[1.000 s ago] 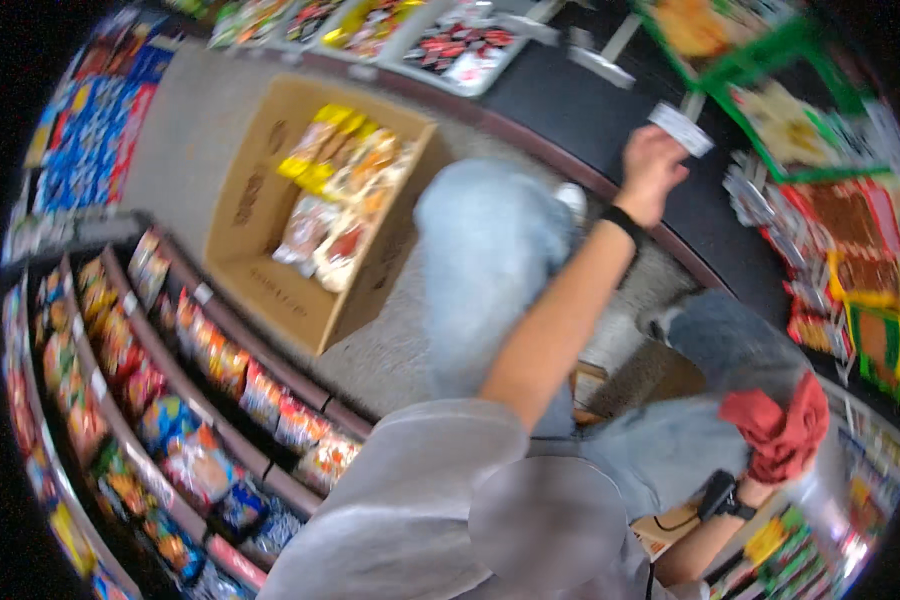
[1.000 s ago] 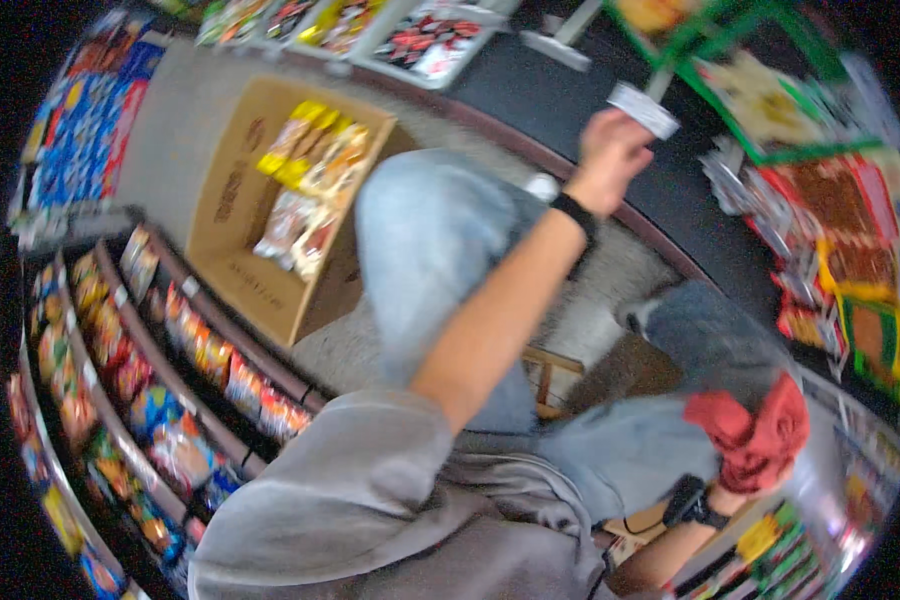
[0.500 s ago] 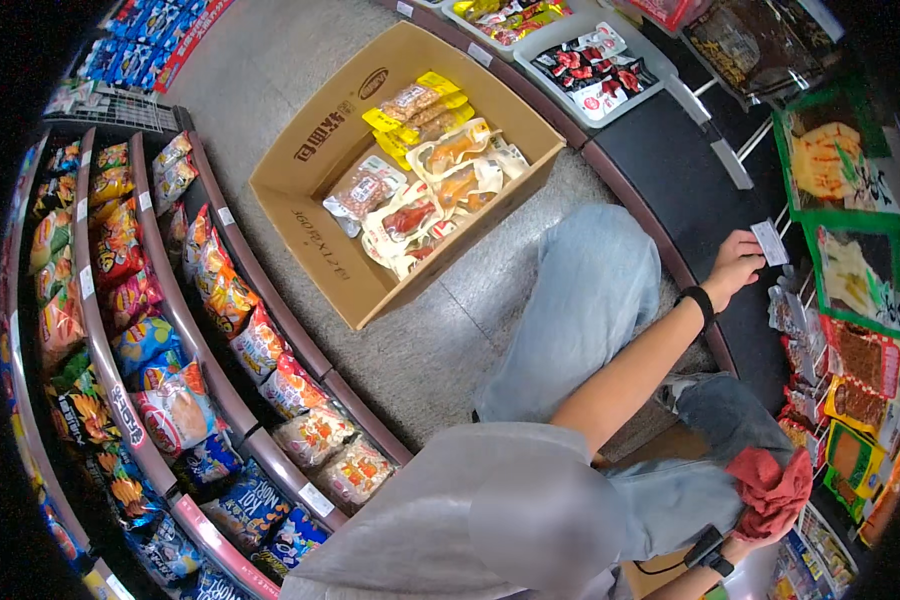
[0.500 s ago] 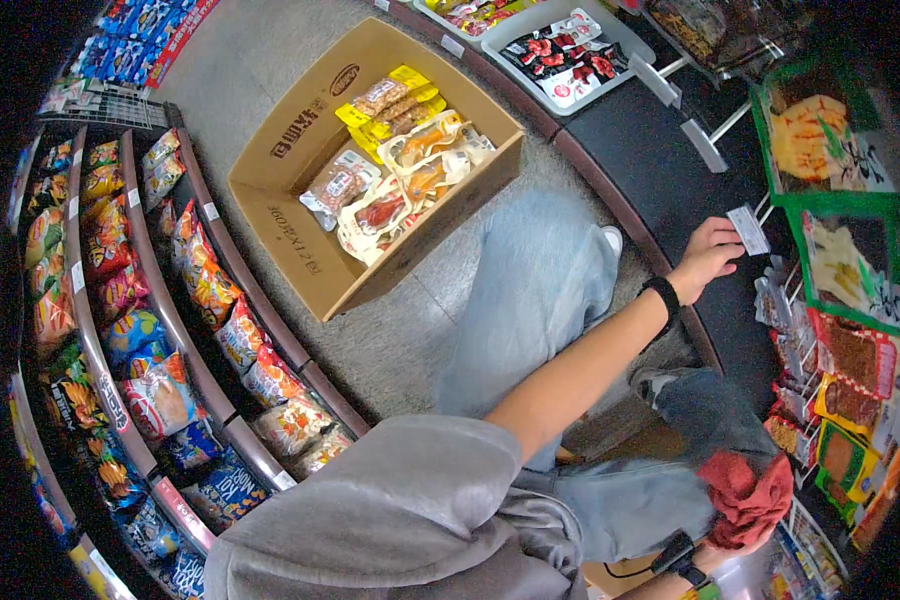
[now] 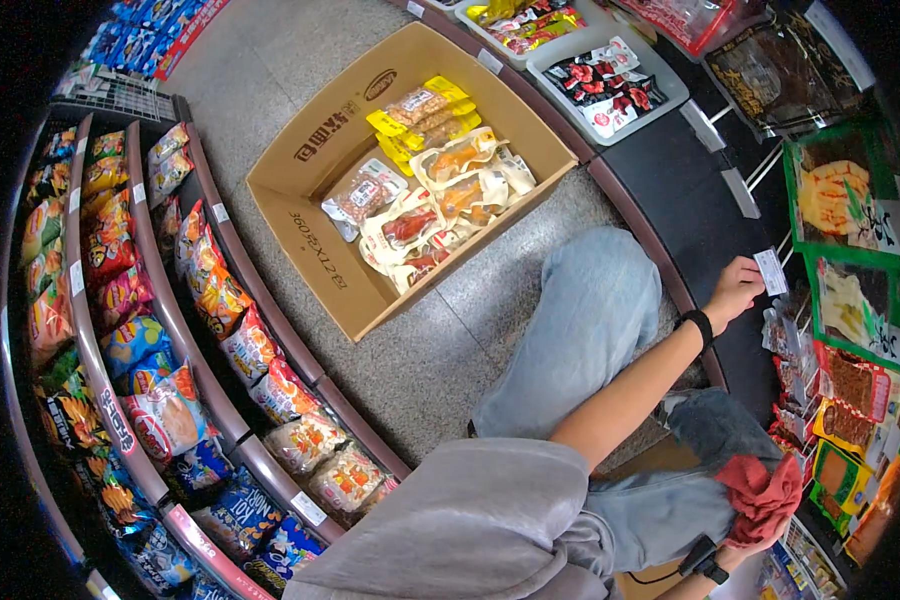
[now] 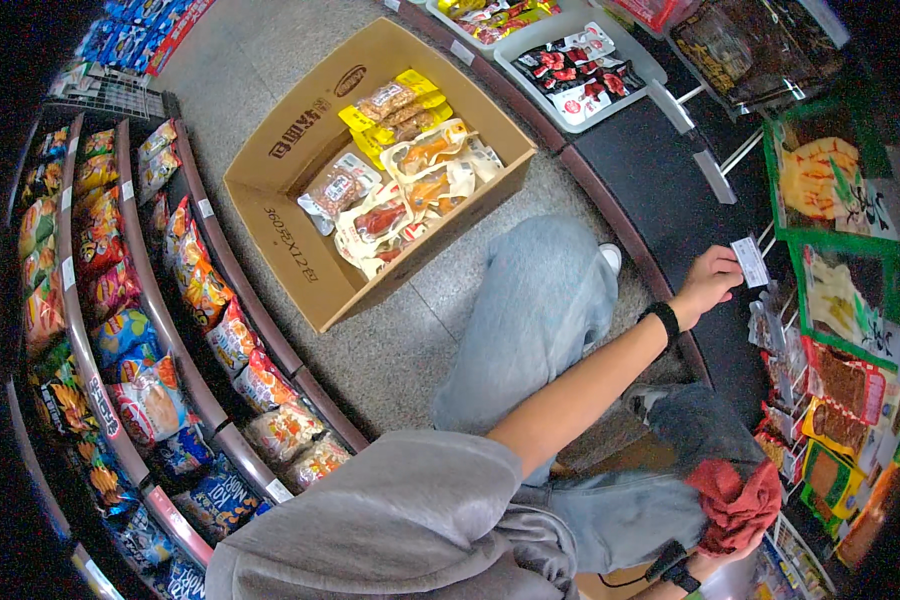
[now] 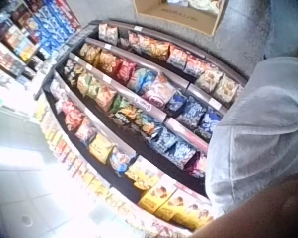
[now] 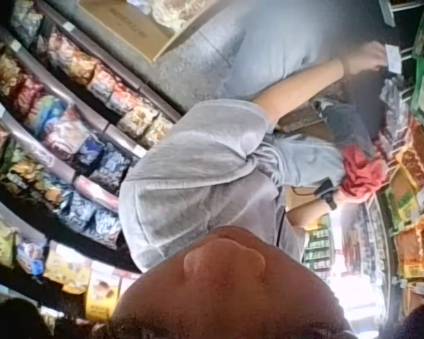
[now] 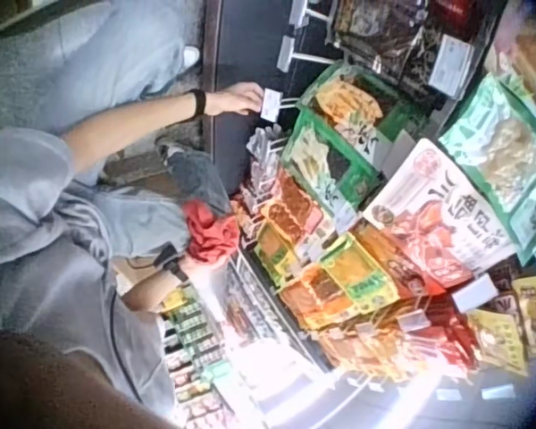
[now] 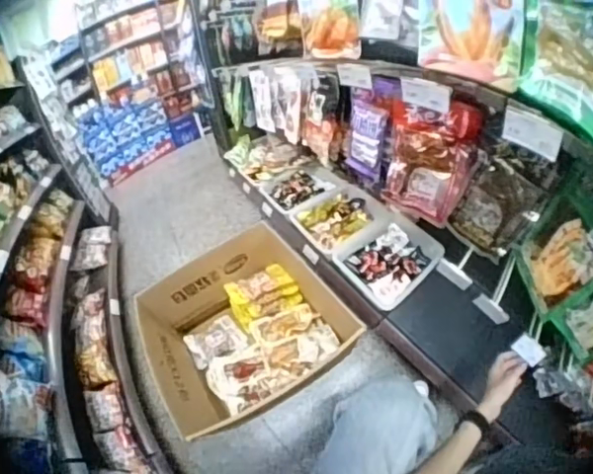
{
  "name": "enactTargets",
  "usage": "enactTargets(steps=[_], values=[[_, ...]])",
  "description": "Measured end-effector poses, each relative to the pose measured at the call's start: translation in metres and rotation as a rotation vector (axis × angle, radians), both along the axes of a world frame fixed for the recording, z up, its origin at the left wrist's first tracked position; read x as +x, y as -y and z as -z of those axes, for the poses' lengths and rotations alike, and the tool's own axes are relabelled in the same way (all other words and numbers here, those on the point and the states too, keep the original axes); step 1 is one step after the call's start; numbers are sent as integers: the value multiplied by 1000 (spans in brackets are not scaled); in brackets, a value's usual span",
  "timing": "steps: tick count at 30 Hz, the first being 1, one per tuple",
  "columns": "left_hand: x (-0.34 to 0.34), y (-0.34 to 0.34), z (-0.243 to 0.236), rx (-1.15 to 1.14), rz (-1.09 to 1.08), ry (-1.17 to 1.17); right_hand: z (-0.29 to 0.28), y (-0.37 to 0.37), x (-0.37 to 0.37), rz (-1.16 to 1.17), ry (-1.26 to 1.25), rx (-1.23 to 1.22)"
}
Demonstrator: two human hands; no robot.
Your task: Wiping down food packages with a red cloth before stocking them on shelves.
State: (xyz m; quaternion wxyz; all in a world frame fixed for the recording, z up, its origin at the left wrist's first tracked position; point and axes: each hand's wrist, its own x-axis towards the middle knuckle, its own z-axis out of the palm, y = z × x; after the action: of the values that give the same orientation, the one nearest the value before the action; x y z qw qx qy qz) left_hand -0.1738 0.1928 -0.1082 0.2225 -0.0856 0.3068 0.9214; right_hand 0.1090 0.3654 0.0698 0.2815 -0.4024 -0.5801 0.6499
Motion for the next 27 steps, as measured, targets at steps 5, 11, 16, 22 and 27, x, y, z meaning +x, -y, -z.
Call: enactTargets(steps=[5, 11, 16, 22, 27], values=[[-2, 0, 5, -6, -1, -13, 3, -6, 3, -44, -32, -71], [-3, 1, 9, -30, -5, -31, 12, -20, 7, -56, -1, -14], [-3, -4, 8, -30, -22, -2, 2, 4, -4, 5, -25, -115], [0, -10, -6, -93, -70, -56, -6, 1, 4, -337, -116, 36], [-4, 24, -2, -91, -60, 56, 31, -29, 29, -226, -142, -114]])
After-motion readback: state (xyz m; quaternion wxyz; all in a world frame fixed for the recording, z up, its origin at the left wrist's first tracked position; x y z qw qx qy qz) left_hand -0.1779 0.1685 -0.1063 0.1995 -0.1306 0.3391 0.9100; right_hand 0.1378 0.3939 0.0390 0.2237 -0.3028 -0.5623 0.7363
